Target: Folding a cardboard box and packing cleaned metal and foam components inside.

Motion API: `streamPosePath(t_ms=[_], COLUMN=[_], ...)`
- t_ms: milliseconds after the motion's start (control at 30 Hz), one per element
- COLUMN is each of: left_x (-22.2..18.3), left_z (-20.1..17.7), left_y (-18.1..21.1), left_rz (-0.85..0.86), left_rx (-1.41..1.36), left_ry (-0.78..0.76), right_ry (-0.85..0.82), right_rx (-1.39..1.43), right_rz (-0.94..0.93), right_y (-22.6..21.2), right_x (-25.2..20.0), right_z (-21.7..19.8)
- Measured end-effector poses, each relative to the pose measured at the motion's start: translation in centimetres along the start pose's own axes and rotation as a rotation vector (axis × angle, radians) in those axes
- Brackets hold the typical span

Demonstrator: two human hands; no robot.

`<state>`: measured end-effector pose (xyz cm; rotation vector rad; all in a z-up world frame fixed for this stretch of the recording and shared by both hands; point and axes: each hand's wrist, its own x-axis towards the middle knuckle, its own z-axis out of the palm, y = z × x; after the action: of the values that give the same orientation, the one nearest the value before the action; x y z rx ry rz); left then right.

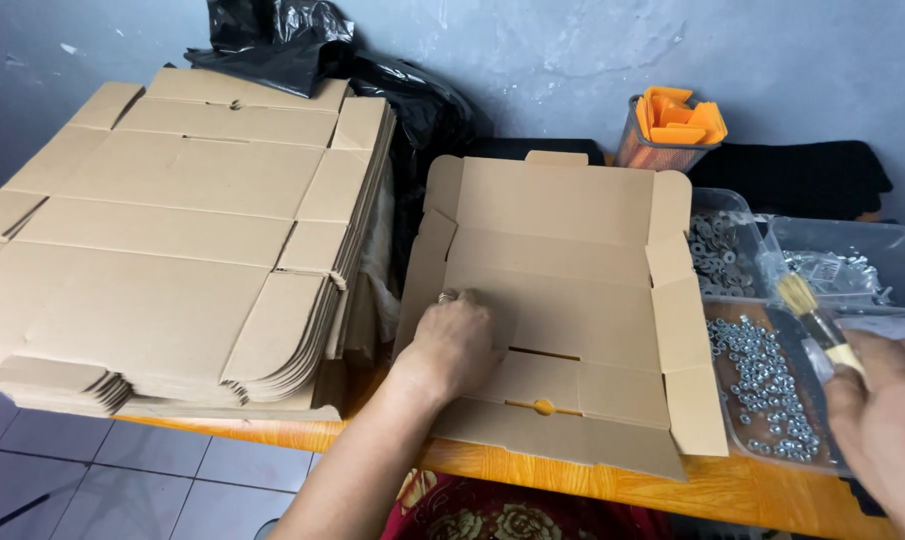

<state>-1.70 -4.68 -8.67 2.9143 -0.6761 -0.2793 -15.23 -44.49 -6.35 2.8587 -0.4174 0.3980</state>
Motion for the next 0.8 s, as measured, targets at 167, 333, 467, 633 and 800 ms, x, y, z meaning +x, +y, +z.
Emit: streamPosePath(t_ms=[167, 333, 467, 633, 800], left_x=[0.8, 0.9, 0.6, 0.6, -1.6], left_z=[0.2, 2.3, 2.1, 2.7, -0.3], left_y=[0.3, 0.1, 0.4, 1.1, 1.2], left_rz=[0.037, 0.043, 0.033, 0.036, 0.06], left_rx=[-0.032, -0.02, 0.037, 0.196, 0.152], left_ry=[-0.086, -0.111, -0.164, -0.046, 0.051], right_ry=[0.201, -0.359, -0.082, -0.057, -0.031], right_rx=[0.328, 0.003, -0.218, -0.497, 0.041], right_rz=[-0.285, -0.3, -0.476, -0.449, -0.516], right_y=[-6.2, -13.8, -15.8, -20.4, -28.2], right_x=[1.3, 5.1, 9.1, 13.9, 14.5], right_z=[-7.1, -8.1, -2.6, 0.9, -0.8])
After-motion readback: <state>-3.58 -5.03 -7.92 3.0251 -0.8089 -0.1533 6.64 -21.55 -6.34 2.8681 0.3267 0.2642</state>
